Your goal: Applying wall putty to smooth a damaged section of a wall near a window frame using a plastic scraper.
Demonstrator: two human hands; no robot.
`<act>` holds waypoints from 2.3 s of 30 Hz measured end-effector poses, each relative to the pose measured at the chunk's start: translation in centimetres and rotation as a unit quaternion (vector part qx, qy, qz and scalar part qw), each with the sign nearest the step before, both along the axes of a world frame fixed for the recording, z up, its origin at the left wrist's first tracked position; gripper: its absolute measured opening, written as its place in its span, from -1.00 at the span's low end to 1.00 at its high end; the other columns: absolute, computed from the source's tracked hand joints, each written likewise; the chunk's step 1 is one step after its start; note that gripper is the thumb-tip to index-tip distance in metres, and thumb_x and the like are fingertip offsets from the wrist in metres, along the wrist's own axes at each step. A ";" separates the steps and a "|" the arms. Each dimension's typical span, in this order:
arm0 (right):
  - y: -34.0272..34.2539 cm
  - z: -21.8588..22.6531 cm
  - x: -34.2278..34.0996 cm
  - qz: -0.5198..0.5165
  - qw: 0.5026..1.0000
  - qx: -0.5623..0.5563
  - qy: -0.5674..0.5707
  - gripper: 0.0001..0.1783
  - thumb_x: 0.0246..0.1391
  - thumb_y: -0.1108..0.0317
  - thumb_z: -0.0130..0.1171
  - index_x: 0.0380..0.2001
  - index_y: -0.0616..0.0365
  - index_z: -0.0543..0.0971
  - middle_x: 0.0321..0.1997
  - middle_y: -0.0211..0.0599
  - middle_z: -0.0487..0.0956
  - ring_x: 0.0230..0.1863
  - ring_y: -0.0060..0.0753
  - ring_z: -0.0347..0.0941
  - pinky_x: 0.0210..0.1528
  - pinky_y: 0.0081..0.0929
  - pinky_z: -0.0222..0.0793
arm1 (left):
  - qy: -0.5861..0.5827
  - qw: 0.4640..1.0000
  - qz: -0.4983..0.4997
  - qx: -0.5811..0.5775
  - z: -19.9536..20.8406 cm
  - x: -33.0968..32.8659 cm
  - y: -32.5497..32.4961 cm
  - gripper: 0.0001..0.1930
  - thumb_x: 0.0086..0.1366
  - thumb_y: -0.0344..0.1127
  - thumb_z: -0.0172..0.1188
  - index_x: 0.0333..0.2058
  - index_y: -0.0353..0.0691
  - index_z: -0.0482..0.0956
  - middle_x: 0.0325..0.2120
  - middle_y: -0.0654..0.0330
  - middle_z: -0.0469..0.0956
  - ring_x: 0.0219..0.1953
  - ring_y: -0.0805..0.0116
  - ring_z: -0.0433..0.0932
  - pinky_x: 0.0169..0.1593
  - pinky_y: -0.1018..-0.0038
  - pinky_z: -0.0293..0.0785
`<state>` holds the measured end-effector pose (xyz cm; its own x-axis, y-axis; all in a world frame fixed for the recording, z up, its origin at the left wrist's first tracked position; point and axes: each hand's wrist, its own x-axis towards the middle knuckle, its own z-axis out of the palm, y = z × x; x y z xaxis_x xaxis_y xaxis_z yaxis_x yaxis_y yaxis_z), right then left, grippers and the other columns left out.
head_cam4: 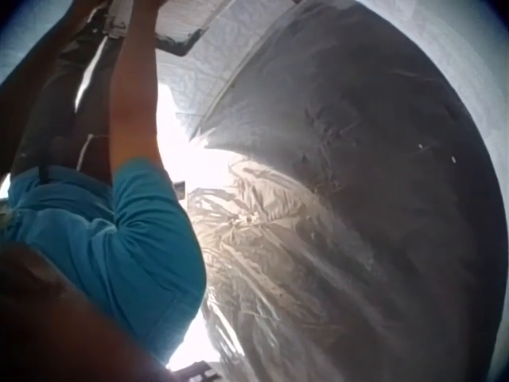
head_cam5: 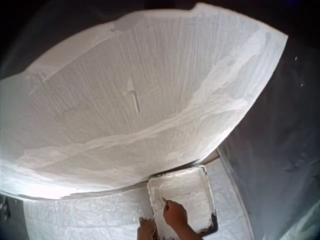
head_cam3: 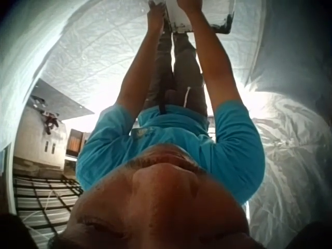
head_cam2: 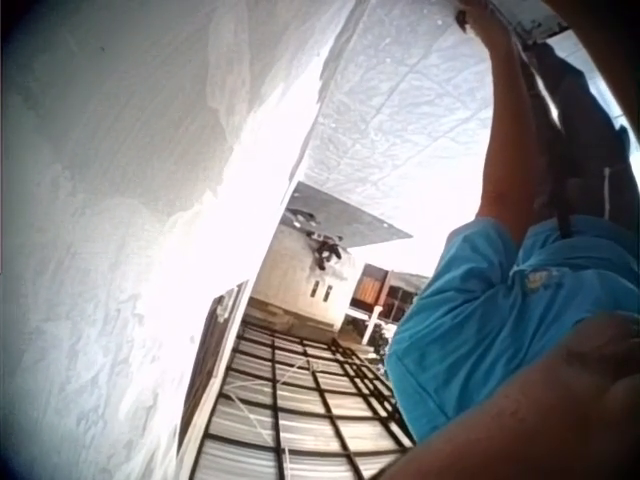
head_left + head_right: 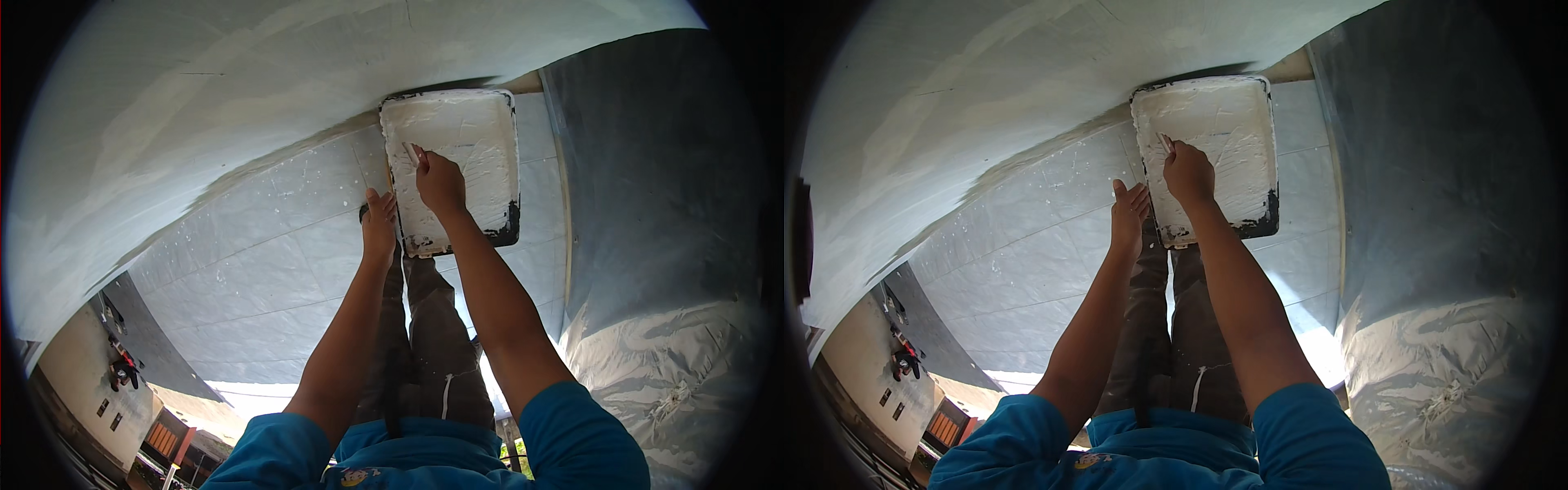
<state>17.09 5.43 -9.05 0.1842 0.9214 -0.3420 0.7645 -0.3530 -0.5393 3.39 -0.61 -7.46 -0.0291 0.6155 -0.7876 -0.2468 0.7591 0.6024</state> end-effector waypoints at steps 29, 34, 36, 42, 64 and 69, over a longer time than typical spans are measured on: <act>-1.8 -4.6 7.7 -0.296 0.735 -0.191 0.579 -0.71 0.04 0.44 0.20 -0.14 0.29 0.55 -0.25 -0.27 0.60 -0.29 -0.42 0.52 -0.18 -0.45 0.44 | -0.017 0.998 -0.057 -0.022 -0.2 -0.8 0.7 0.05 0.33 0.50 -0.44 0.26 -0.54 0.19 0.26 -0.21 0.27 0.35 0.01 0.22 0.41 0.22 0.06; -2.7 -0.9 8.2 -0.348 0.656 -0.172 0.647 -0.76 0.05 0.46 0.16 -0.17 0.24 0.53 -0.27 -0.31 0.58 -0.31 -0.40 0.51 -0.21 -0.43 0.45 | -0.007 0.999 -0.041 -0.018 2.2 -1.4 1.2 0.04 0.33 0.49 -0.45 0.26 -0.54 0.20 0.25 -0.24 0.28 0.34 0.01 0.24 0.40 0.22 0.07; -3.0 2.1 8.2 -0.355 0.611 -0.165 0.688 -0.78 0.05 0.48 0.13 -0.19 0.23 0.53 -0.28 -0.32 0.58 -0.31 -0.39 0.52 -0.24 -0.44 0.46 | -0.006 0.999 -0.035 0.001 4.7 -1.5 1.2 0.03 0.33 0.49 -0.44 0.26 -0.53 0.21 0.25 -0.23 0.28 0.33 0.01 0.25 0.40 0.22 0.08; -5.4 10.4 8.8 -0.303 0.564 -0.128 0.757 -0.66 0.01 0.47 0.09 -0.08 0.17 0.49 -0.26 -0.34 0.60 -0.28 -0.35 0.54 -0.11 -0.37 0.47 | -0.003 0.994 -0.040 0.104 14.5 -1.7 1.2 0.03 0.34 0.48 -0.45 0.25 -0.53 0.22 0.24 -0.22 0.30 0.32 0.03 0.27 0.39 0.23 0.10; 1.9 54.8 -12.2 -0.044 0.576 0.222 0.786 -0.66 0.10 0.52 0.02 -0.02 0.24 0.46 -0.09 -0.27 0.56 -0.07 -0.38 0.53 0.03 -0.37 0.47 | 0.221 0.658 -0.001 0.720 55.1 -24.5 8.0 -0.11 0.44 0.32 -0.45 0.20 -0.52 0.33 0.18 -0.20 0.40 0.30 -0.02 0.31 0.35 0.23 0.13; 3.4 64.6 -19.4 0.057 0.586 0.373 0.717 -0.71 0.14 0.55 0.06 -0.05 0.25 0.53 -0.08 -0.28 0.59 -0.04 -0.45 0.52 0.07 -0.43 0.43 | 0.299 0.557 0.014 0.775 62.0 -33.3 8.6 -0.09 0.41 0.36 -0.42 0.21 -0.51 0.32 0.18 -0.22 0.39 0.30 -0.04 0.30 0.35 0.19 0.13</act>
